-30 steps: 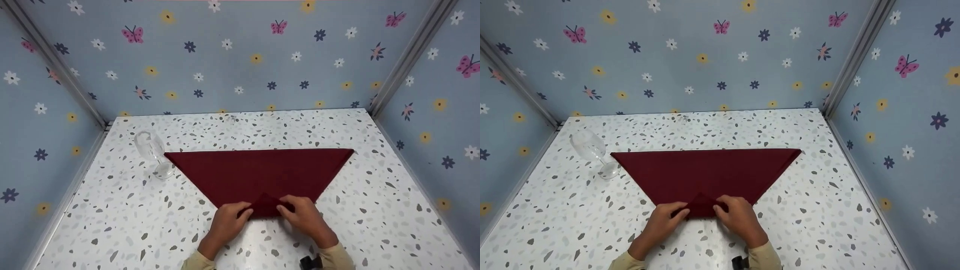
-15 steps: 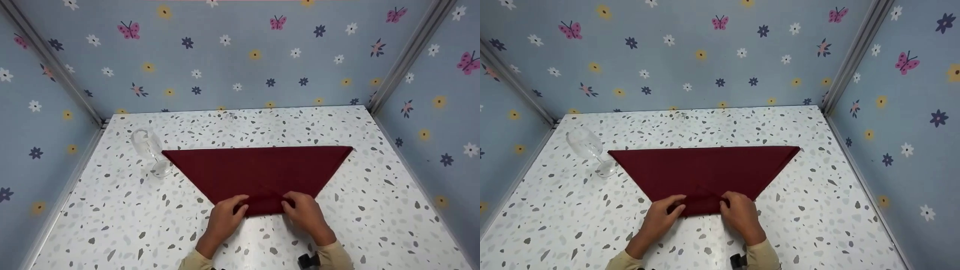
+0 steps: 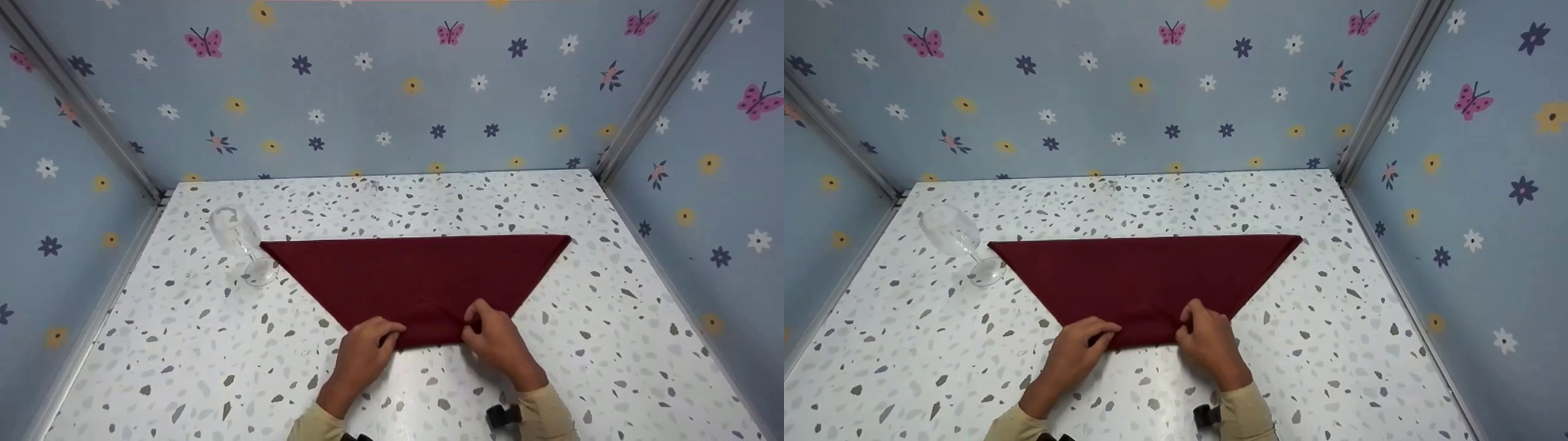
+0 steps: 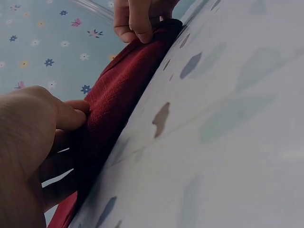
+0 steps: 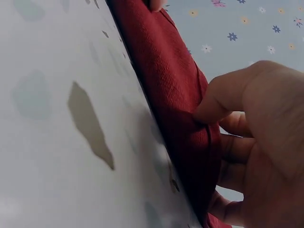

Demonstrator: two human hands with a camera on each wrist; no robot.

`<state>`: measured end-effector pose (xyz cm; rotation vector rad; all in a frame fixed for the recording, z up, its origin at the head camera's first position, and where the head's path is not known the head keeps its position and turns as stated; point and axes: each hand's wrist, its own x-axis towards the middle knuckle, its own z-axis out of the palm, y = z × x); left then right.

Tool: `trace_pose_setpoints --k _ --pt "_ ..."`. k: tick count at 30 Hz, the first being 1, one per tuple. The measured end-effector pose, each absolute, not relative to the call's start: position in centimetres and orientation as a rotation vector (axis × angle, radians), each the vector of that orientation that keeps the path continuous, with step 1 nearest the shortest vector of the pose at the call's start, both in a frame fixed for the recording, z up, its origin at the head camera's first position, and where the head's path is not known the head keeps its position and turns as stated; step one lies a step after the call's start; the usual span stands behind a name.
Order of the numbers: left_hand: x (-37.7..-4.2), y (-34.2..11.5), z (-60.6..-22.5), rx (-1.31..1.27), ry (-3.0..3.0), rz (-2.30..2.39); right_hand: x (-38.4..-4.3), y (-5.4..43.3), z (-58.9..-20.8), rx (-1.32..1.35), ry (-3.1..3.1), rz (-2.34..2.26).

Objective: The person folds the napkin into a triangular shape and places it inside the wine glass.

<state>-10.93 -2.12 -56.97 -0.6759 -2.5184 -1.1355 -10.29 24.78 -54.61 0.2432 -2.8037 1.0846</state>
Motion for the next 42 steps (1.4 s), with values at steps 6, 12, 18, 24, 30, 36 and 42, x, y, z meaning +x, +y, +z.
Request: trace_pose_setpoints --k 6,12,18,24,30,36,42 --pt "-10.91 -2.09 -56.86 -0.672 -2.552 -1.045 -10.35 25.59 -54.62 0.296 -2.814 1.056" --pt "-10.79 -2.16 -56.72 -0.706 -2.568 -1.000 -10.36 25.48 -54.68 0.334 -2.814 0.985" --pt "-10.73 -2.39 -56.67 -0.733 -2.569 -0.960 -10.36 25.23 -54.94 0.325 -2.807 0.907" --pt "-10.70 -2.61 -56.60 -0.737 -2.589 -0.889 -10.35 25.10 -55.01 0.337 -2.803 0.878" --pt "-10.87 -2.69 -56.50 -0.848 -2.506 -0.788 -10.49 25.03 -55.14 0.379 -2.760 0.852" --pt "-10.85 -2.57 -56.41 -0.964 -2.451 -0.743 -10.45 24.69 -55.52 0.364 -2.735 0.858" --pt "-10.75 -2.77 -56.50 -0.927 -2.607 -0.698 -10.48 25.18 -54.93 0.368 -2.826 0.901"
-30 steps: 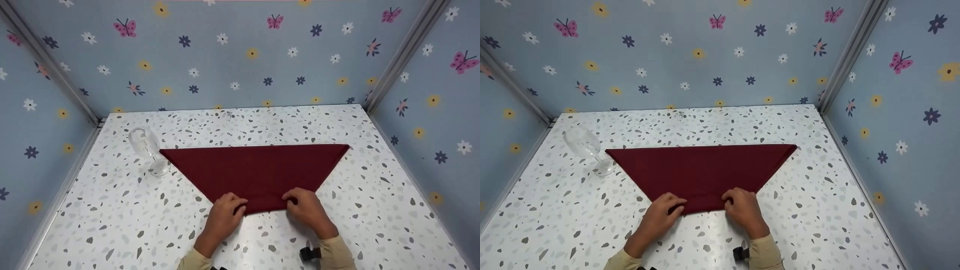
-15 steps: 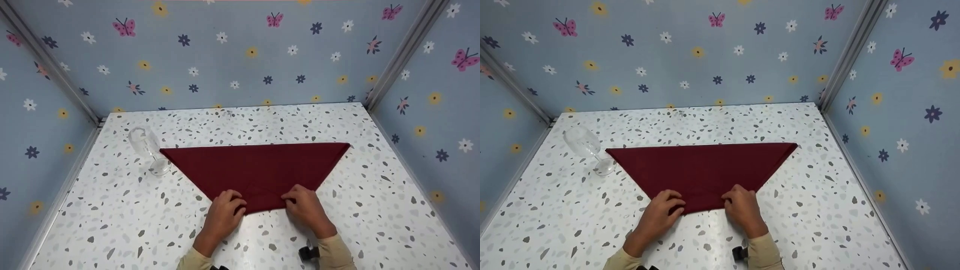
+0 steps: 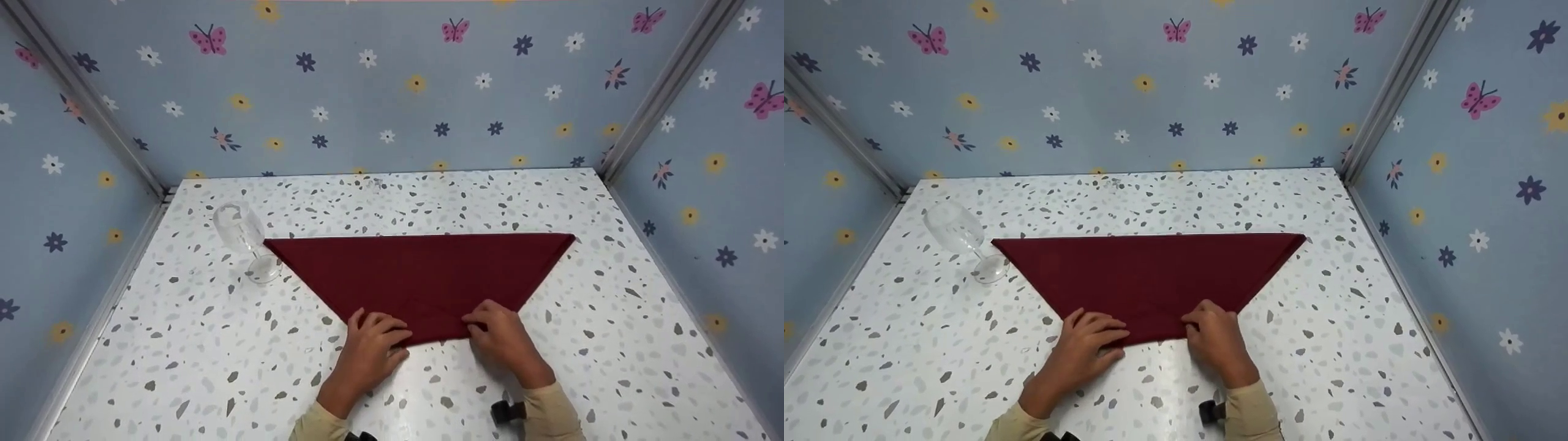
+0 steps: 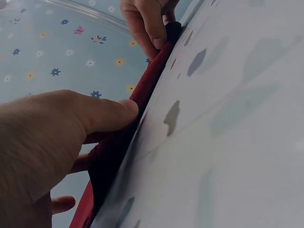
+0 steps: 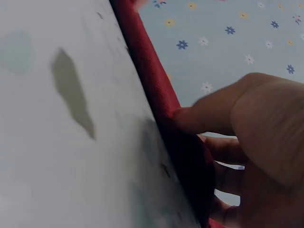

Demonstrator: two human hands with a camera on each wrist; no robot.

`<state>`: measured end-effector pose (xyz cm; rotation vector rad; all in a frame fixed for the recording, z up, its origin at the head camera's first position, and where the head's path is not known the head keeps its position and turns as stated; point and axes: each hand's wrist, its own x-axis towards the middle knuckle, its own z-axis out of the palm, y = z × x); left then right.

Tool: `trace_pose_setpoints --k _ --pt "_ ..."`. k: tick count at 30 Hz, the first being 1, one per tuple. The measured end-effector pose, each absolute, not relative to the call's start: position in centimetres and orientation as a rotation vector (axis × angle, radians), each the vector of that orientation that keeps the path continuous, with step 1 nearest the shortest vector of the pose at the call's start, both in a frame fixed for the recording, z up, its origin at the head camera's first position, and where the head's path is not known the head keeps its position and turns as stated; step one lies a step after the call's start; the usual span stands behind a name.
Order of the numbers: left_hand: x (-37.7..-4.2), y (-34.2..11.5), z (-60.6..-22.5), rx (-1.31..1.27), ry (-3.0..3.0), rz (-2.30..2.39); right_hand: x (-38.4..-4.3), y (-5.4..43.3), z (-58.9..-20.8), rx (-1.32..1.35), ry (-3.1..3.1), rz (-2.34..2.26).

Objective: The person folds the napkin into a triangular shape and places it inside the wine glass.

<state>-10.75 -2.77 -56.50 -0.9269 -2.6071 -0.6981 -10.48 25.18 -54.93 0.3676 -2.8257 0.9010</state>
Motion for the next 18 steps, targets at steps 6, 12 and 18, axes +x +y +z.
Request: trace_pose_setpoints --k 6,12,18 --pt "-10.57 -2.78 -56.58 -0.872 -2.651 -0.685 -10.09 25.32 -54.44 0.382 -2.907 0.874" --pt "-10.63 -2.69 -56.79 -0.850 -2.620 -0.699 -9.89 25.08 -54.25 0.378 -2.941 0.768" --pt "-10.68 -2.79 -56.60 -0.874 -2.653 -0.620 -9.77 25.04 -54.45 0.329 -2.915 0.772"
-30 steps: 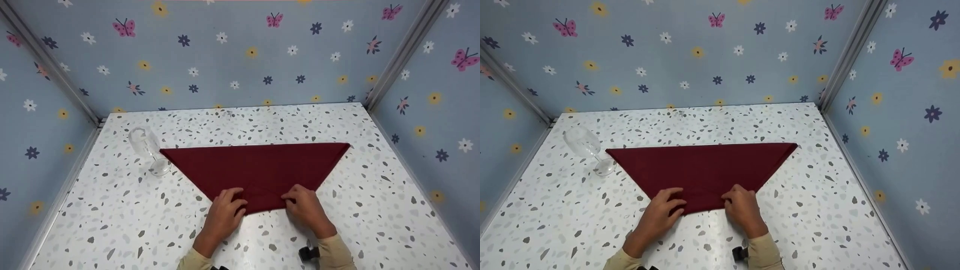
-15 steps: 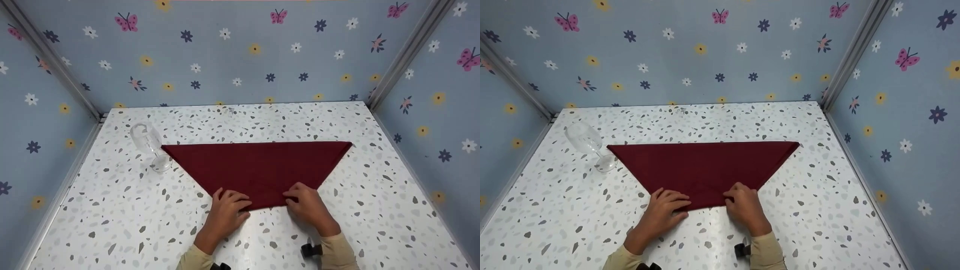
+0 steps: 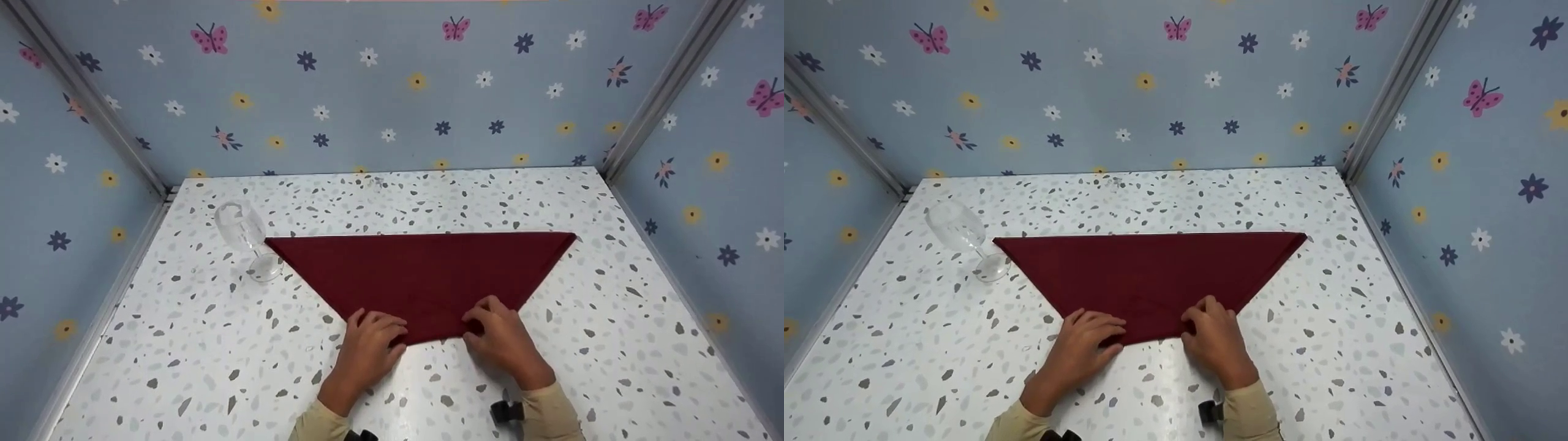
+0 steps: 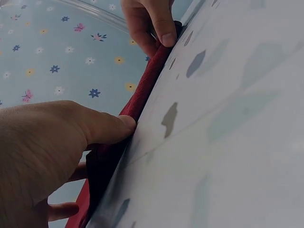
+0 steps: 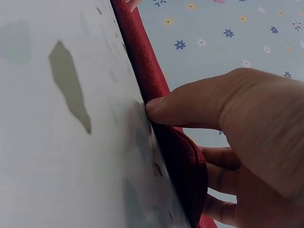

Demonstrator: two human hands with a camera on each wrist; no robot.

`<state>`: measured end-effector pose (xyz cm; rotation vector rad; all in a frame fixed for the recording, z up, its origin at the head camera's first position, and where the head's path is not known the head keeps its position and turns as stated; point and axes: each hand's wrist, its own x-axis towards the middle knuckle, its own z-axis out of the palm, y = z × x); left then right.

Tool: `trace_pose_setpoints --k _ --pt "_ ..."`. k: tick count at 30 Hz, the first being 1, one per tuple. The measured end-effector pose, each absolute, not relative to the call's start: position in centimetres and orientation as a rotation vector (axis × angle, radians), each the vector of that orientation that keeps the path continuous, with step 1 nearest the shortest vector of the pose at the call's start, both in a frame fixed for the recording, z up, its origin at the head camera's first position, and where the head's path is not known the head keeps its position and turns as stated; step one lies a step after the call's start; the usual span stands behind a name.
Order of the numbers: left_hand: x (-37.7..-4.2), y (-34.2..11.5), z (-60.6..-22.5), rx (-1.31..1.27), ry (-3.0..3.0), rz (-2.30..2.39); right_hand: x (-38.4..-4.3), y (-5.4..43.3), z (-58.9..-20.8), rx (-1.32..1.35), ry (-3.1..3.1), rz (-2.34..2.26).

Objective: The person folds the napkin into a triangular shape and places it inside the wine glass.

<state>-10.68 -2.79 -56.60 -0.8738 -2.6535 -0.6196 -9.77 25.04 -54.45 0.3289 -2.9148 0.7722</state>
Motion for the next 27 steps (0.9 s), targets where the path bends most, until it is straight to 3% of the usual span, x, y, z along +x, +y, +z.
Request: trace_pose_setpoints --k 27 --pt "-10.97 -2.97 -56.62 -0.869 -2.543 -0.678 -10.07 25.38 -54.44 0.449 -2.844 0.814"
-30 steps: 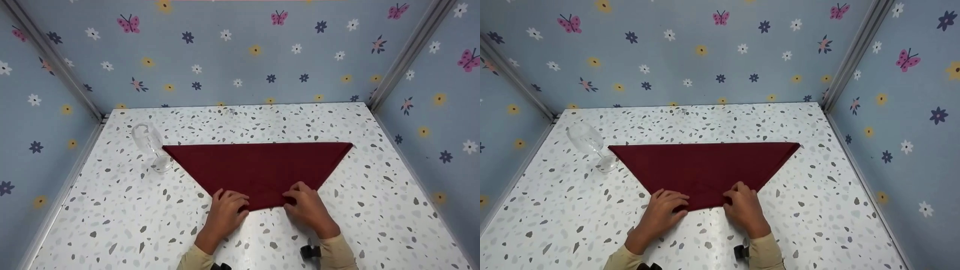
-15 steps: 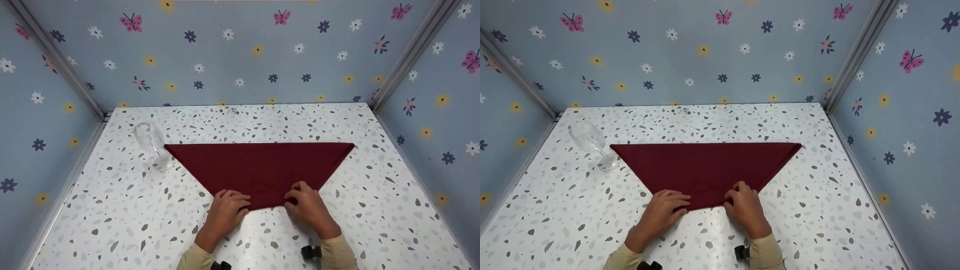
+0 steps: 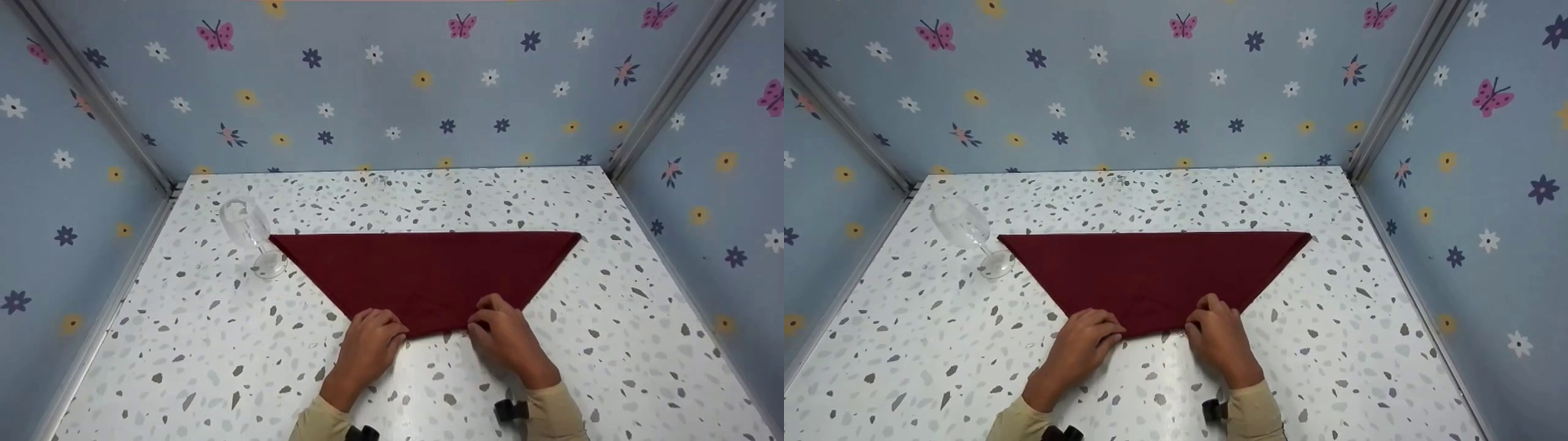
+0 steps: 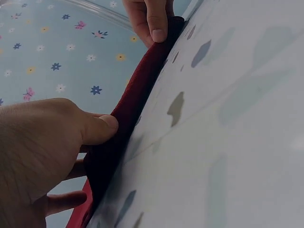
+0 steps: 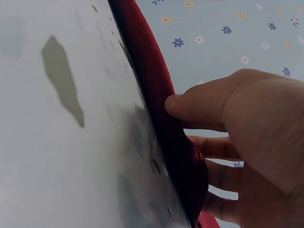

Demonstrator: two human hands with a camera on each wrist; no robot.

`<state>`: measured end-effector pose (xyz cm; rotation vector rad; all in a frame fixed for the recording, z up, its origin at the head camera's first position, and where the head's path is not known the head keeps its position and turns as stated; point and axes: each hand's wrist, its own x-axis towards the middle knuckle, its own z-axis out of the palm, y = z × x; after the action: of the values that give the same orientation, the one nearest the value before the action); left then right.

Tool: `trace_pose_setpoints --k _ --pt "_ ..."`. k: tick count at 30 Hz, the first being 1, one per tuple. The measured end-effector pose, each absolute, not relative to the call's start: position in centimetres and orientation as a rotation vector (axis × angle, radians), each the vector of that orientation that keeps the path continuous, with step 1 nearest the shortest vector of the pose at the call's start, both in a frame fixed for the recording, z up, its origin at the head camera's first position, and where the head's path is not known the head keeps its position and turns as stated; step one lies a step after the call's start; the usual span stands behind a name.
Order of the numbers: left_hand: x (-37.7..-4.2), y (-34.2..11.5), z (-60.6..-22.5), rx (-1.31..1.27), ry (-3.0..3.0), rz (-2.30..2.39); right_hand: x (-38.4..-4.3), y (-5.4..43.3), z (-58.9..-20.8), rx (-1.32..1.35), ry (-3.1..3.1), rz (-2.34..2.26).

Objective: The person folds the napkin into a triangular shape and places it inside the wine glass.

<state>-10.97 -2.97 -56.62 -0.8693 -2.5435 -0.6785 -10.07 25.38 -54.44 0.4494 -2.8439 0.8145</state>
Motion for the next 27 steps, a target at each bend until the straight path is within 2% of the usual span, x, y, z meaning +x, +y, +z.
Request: trace_pose_setpoints --k 8,27 --pt "-10.97 -2.97 -56.54 -0.817 -2.511 -0.664 -10.11 25.23 -54.40 0.396 -2.832 0.800" --pt "-11.19 -2.84 -56.77 -0.743 -2.488 -0.718 -10.53 25.39 -55.00 0.468 -2.766 0.718"
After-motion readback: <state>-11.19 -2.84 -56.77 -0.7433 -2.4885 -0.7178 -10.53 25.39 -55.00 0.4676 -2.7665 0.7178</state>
